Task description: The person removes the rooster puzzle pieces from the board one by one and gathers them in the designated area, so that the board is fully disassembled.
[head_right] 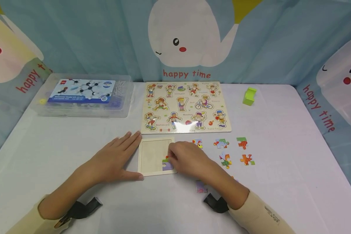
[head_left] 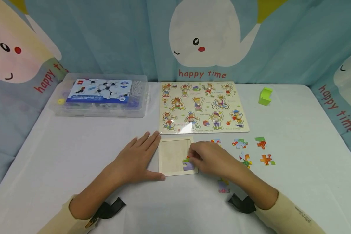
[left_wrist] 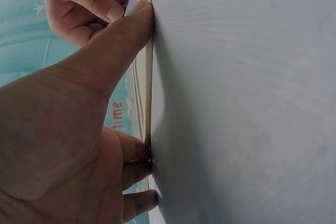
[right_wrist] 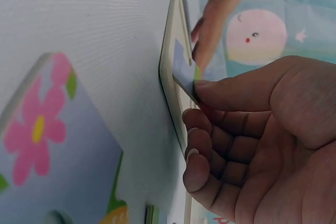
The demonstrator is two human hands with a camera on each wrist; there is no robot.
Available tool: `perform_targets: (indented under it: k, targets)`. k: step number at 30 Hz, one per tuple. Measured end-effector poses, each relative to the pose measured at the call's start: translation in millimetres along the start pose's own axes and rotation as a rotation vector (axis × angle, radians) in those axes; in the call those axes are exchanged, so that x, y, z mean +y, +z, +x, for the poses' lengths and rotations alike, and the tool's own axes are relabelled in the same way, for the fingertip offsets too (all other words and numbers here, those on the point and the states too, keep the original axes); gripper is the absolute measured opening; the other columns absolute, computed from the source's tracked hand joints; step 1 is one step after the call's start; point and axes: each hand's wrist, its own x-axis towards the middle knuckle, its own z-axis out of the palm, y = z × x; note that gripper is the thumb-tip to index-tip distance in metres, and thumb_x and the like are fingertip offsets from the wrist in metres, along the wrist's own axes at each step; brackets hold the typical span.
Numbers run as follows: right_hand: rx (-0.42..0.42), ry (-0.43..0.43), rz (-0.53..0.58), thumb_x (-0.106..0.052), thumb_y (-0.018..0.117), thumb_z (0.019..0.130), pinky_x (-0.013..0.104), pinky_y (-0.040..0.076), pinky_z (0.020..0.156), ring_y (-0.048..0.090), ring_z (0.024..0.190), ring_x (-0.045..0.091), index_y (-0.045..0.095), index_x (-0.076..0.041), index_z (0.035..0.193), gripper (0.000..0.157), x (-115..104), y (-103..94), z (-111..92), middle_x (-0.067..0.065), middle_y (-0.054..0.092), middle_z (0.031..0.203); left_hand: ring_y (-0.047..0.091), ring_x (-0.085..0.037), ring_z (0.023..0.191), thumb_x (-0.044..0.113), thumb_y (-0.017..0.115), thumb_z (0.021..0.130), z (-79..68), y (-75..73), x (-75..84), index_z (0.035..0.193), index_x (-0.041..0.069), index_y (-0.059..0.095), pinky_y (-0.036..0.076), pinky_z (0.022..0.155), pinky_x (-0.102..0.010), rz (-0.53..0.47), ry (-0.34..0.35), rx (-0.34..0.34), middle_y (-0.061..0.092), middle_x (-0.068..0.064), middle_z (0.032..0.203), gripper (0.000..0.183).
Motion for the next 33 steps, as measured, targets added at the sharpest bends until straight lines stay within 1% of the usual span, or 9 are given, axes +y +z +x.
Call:
perform_targets:
  k: [6,10,19,26,33]
  targets:
    - [-0.011,0.003,-0.027,-0.006,0.071,0.092,0.026,0.043,0.057,0.048,0.063,0.008,0.062,-0.015,0.082,0.016,0,0.8,2,-0.009,0.052,0.069,0.018,-0.036,0.15,0.074,0.073,0.071,-0.3,0.2,0.0,0.158,0.001,0.027,0.023,0.115,-0.061,-0.002,0.0,0.0,0.021,-0.012,0.164,0.122]
    - [-0.008,0.008,-0.012,-0.007,0.07,0.092,0.027,0.045,0.058,0.049,0.064,0.009,0.063,-0.015,0.083,0.014,2,-0.3,2,-0.009,0.053,0.07,0.018,-0.037,0.15,0.074,0.073,0.071,-0.5,0.5,0.0,0.158,0.001,0.026,0.023,0.114,-0.061,0.0,0.002,0.0,0.022,-0.012,0.164,0.122]
    - [0.008,0.003,-0.006,-0.009,0.07,0.093,0.029,0.046,0.062,0.051,0.068,0.009,0.063,-0.017,0.084,0.014,5,-11.0,-2,-0.01,0.055,0.072,0.017,-0.037,0.15,0.075,0.072,0.072,-0.1,0.3,0.0,0.158,0.001,0.025,0.022,0.115,-0.061,0.009,-0.001,-0.009,0.02,-0.012,0.165,0.123]
    - [0.024,0.0,0.015,-0.008,0.068,0.093,0.029,0.045,0.062,0.05,0.068,0.01,0.062,-0.017,0.083,0.015,14,-22.0,-14,-0.009,0.053,0.072,0.018,-0.037,0.15,0.075,0.073,0.071,-0.2,0.6,0.1,0.158,0.001,0.026,0.022,0.114,-0.062,0.01,0.002,-0.003,0.021,-0.013,0.164,0.123]
    - [0.055,0.007,0.015,-0.008,0.071,0.093,0.026,0.045,0.059,0.05,0.065,0.008,0.061,-0.018,0.083,0.017,26,-32.2,-30,-0.01,0.052,0.07,0.018,-0.037,0.15,0.076,0.071,0.072,-0.6,0.7,-1.7,0.158,0.0,0.025,0.023,0.114,-0.061,0.012,0.016,0.005,0.021,-0.013,0.165,0.123]
